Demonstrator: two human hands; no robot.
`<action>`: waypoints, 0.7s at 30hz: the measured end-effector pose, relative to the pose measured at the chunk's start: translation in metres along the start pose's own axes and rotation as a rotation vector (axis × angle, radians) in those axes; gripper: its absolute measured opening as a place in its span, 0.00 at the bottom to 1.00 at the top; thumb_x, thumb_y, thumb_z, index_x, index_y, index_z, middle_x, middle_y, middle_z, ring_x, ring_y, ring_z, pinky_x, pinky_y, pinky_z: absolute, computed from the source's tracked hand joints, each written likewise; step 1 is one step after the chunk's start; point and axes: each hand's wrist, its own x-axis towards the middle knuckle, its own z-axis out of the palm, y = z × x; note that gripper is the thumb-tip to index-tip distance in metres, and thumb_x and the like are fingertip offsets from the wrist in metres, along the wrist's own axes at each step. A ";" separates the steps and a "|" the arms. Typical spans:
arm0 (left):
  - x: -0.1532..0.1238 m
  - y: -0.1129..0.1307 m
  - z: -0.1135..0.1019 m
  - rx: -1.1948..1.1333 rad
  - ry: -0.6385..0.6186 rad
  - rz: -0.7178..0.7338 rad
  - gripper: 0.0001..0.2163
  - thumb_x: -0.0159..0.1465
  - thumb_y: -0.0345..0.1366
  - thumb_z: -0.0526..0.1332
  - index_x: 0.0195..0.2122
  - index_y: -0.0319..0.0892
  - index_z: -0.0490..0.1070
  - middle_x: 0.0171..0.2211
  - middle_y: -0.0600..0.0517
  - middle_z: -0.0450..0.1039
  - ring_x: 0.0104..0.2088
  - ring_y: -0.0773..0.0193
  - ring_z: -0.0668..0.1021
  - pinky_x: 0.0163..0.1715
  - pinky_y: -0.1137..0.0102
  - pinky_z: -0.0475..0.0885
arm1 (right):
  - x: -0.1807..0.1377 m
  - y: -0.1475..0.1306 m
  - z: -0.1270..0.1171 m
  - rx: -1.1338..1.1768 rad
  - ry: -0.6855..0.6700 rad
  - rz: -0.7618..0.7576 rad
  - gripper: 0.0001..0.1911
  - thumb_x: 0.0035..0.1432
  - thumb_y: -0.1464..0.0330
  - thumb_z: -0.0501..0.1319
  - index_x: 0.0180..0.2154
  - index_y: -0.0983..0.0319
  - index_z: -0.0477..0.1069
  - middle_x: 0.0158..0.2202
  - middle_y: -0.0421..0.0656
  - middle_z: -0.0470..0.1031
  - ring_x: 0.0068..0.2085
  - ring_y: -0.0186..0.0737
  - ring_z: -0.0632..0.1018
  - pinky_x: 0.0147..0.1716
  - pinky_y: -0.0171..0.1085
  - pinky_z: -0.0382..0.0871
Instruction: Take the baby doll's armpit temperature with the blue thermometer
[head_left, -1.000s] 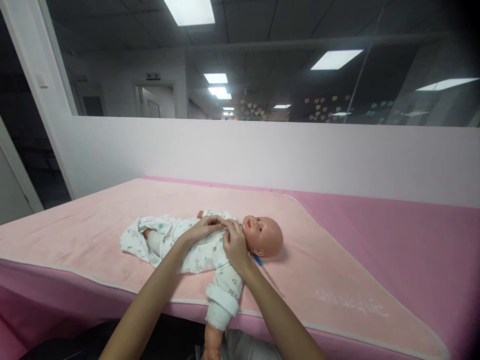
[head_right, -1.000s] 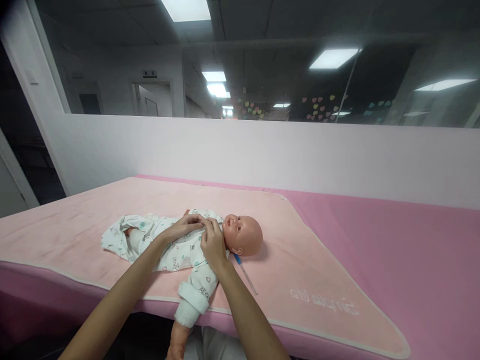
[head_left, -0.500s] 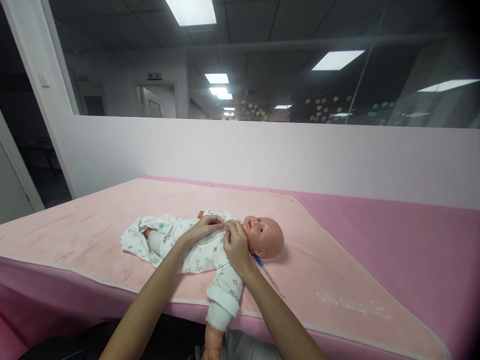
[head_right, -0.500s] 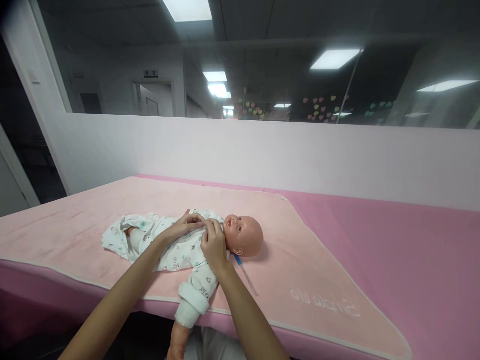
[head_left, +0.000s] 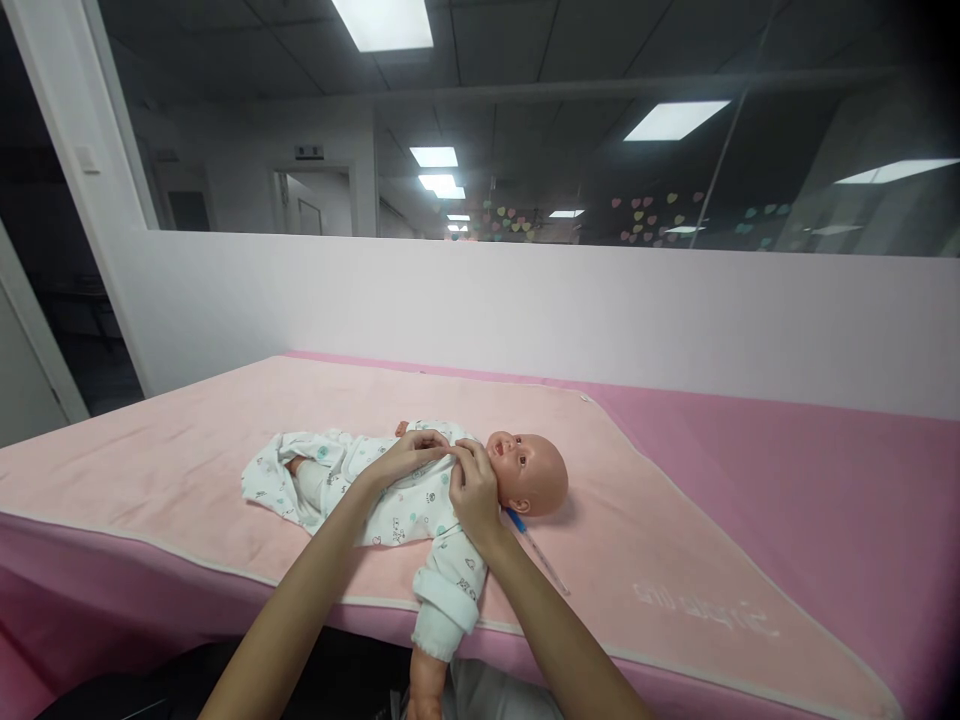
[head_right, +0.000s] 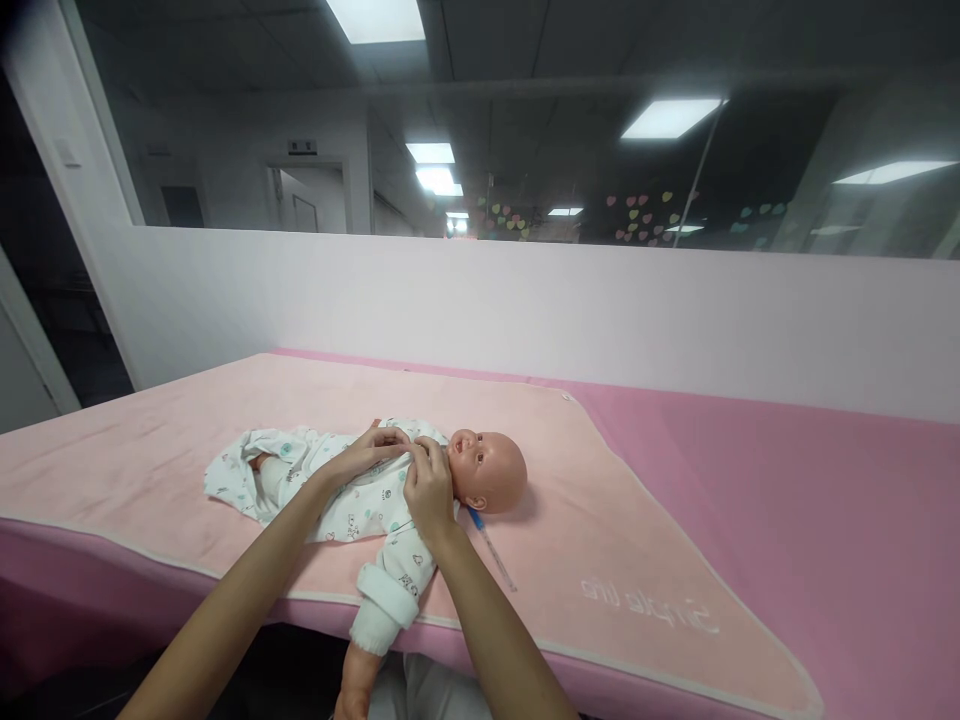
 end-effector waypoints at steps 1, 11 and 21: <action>0.000 0.000 0.000 0.000 0.000 -0.001 0.10 0.56 0.40 0.58 0.33 0.38 0.70 0.31 0.51 0.70 0.34 0.63 0.71 0.39 0.67 0.64 | 0.000 0.000 0.000 -0.001 -0.001 0.001 0.18 0.54 0.79 0.45 0.40 0.61 0.69 0.40 0.46 0.68 0.44 0.40 0.70 0.43 0.41 0.67; -0.001 0.003 0.000 -0.024 -0.007 -0.002 0.10 0.55 0.40 0.59 0.33 0.38 0.70 0.30 0.51 0.70 0.33 0.64 0.71 0.39 0.67 0.64 | 0.001 -0.001 -0.001 0.007 -0.020 0.003 0.18 0.54 0.80 0.45 0.41 0.62 0.67 0.41 0.47 0.67 0.43 0.40 0.69 0.43 0.40 0.67; 0.006 -0.014 -0.008 -0.488 0.253 -0.120 0.10 0.54 0.40 0.60 0.28 0.37 0.67 0.25 0.53 0.66 0.28 0.69 0.70 0.33 0.73 0.65 | 0.005 -0.019 -0.001 -0.146 -0.262 -0.319 0.10 0.56 0.71 0.52 0.40 0.62 0.67 0.46 0.49 0.69 0.49 0.45 0.67 0.49 0.47 0.59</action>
